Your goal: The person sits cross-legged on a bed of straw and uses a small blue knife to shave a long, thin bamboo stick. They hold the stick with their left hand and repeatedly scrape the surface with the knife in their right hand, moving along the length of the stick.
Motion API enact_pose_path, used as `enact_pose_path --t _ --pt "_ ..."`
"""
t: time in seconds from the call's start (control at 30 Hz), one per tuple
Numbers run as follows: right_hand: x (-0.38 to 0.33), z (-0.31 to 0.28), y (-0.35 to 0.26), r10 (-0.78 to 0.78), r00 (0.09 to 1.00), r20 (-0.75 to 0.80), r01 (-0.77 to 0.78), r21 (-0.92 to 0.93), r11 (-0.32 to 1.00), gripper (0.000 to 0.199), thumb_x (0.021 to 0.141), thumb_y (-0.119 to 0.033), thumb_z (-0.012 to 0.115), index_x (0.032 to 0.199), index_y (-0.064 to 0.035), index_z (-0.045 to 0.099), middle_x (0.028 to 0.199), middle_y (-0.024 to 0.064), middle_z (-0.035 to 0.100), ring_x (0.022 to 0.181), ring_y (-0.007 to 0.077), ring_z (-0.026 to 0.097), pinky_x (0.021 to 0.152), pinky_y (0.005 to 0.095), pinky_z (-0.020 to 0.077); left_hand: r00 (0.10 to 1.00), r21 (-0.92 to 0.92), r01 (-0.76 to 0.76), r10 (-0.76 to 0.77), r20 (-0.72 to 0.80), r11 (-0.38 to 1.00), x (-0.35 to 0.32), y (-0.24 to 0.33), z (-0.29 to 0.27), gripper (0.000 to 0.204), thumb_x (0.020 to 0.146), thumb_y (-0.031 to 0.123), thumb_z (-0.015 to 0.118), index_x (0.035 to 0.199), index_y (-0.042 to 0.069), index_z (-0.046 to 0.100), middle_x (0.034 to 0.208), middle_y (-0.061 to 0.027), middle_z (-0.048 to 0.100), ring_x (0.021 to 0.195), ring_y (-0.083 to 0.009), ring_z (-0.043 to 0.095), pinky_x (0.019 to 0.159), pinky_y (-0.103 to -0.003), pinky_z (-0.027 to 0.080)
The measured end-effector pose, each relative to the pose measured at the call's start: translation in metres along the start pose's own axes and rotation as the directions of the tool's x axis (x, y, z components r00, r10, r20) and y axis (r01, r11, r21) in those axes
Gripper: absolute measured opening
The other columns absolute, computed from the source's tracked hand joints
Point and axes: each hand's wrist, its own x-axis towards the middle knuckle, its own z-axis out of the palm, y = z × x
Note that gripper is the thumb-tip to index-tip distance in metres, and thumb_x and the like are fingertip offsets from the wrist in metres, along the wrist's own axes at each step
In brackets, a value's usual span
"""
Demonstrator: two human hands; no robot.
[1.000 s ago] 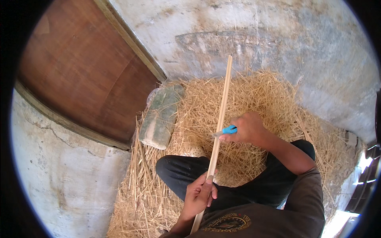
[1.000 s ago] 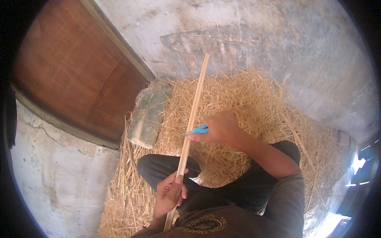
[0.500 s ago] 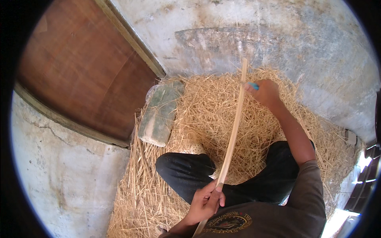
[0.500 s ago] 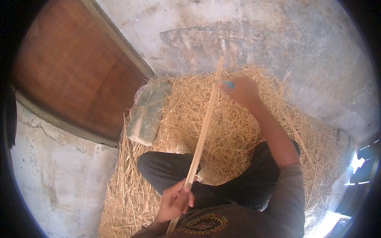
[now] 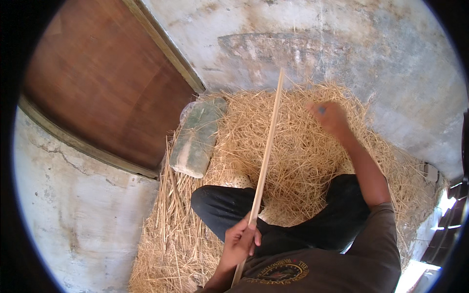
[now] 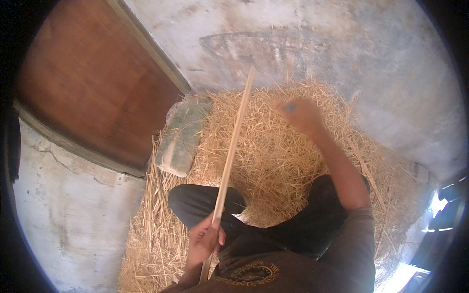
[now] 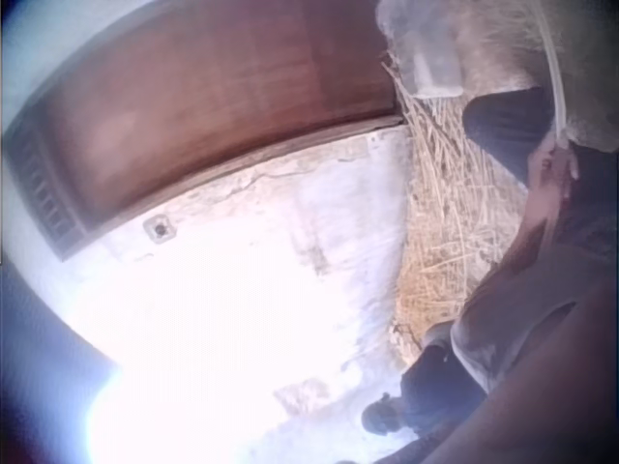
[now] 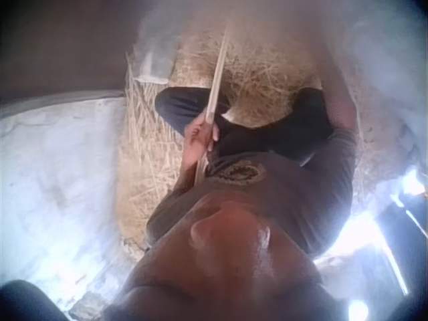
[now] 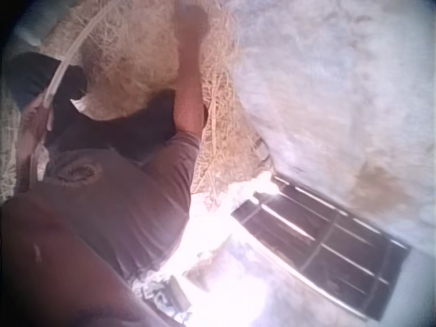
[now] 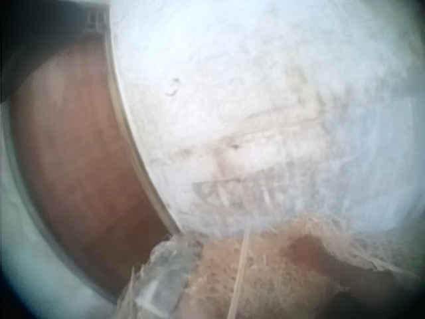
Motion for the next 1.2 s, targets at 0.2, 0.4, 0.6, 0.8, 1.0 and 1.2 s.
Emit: enact_pose_path --t 0.2,0.4,0.6,0.8,1.0,1.2 --pt "-0.091 0.028 -0.064 -0.59 0.795 0.138 0.59 0.046 0.806 0.066 0.073 -0.071 0.058 0.053 -0.0084 0.056 0.044 0.0072 0.047 0.04 0.0244 0.051 0.043 0.036 0.0413 0.996 -0.055 -0.072 0.075 0.041 0.996 0.009 0.009 0.005 0.041 0.1 0.013 0.04 0.14 0.004 0.037 0.064 -0.0023 0.051 0.043 -0.0039 0.04 0.041 -0.017 0.034" --pt "-0.06 0.032 -0.051 -0.394 0.917 0.067 0.397 -0.034 0.917 0.075 0.069 -0.08 0.051 0.055 -0.0069 0.059 0.046 0.0108 0.051 0.045 0.0284 0.056 0.045 0.0399 0.0437 0.997 -0.066 -0.057 0.06 0.048 0.996 0.005 0.007 0.01 0.043 0.1 0.017 0.041 0.141 0.004 0.036 0.061 -0.0015 0.046 0.044 -0.0052 0.039 0.04 -0.017 0.033" --pt "-0.052 0.029 -0.044 -0.503 0.863 0.052 0.506 -0.056 0.861 0.074 0.069 -0.08 0.052 0.054 -0.0078 0.059 0.045 0.0099 0.05 0.043 0.0278 0.055 0.045 0.0407 0.0424 0.995 -0.06 -0.073 0.077 0.064 0.995 0.006 0.011 0.011 0.042 0.1 0.013 0.041 0.141 0.006 0.037 0.063 -0.001 0.046 0.048 -0.0046 0.039 0.041 -0.017 0.034" --pt "-0.073 0.038 -0.053 -0.575 0.818 0.021 0.576 -0.031 0.817 0.065 0.072 -0.073 0.058 0.056 -0.01 0.057 0.042 0.0057 0.045 0.038 0.0234 0.049 0.041 0.0354 0.0393 0.996 -0.102 -0.054 0.061 0.071 0.993 0.002 0.01 0.009 0.041 0.1 0.015 0.041 0.141 0.009 0.038 0.063 -0.0008 0.046 0.048 -0.0044 0.039 0.042 -0.017 0.034" --pt "-0.003 0.008 -0.017 -0.15 0.989 -0.021 0.146 -0.107 0.983 0.071 0.08 -0.073 0.047 0.055 -0.0083 0.058 0.042 0.0027 0.041 0.04 0.0186 0.046 0.042 0.0358 0.0389 0.989 -0.072 0.013 -0.002 0.145 0.997 -0.01 0.007 0.015 0.042 0.1 0.016 0.043 0.141 0.011 0.039 0.065 -0.0004 0.046 0.048 -0.004 0.039 0.042 -0.017 0.034" --pt "0.021 -0.004 0.002 -0.115 0.989 -0.093 0.095 -0.195 0.976 0.074 0.082 -0.073 0.043 0.053 -0.0065 0.056 0.042 0.0036 0.042 0.041 0.0198 0.047 0.043 0.0386 0.0403 0.986 -0.048 0.03 -0.021 0.166 0.998 -0.019 0.002 0.018 0.041 0.1 0.017 0.042 0.141 0.012 0.039 0.065 -0.0003 0.046 0.049 -0.0042 0.039 0.042 -0.017 0.034"
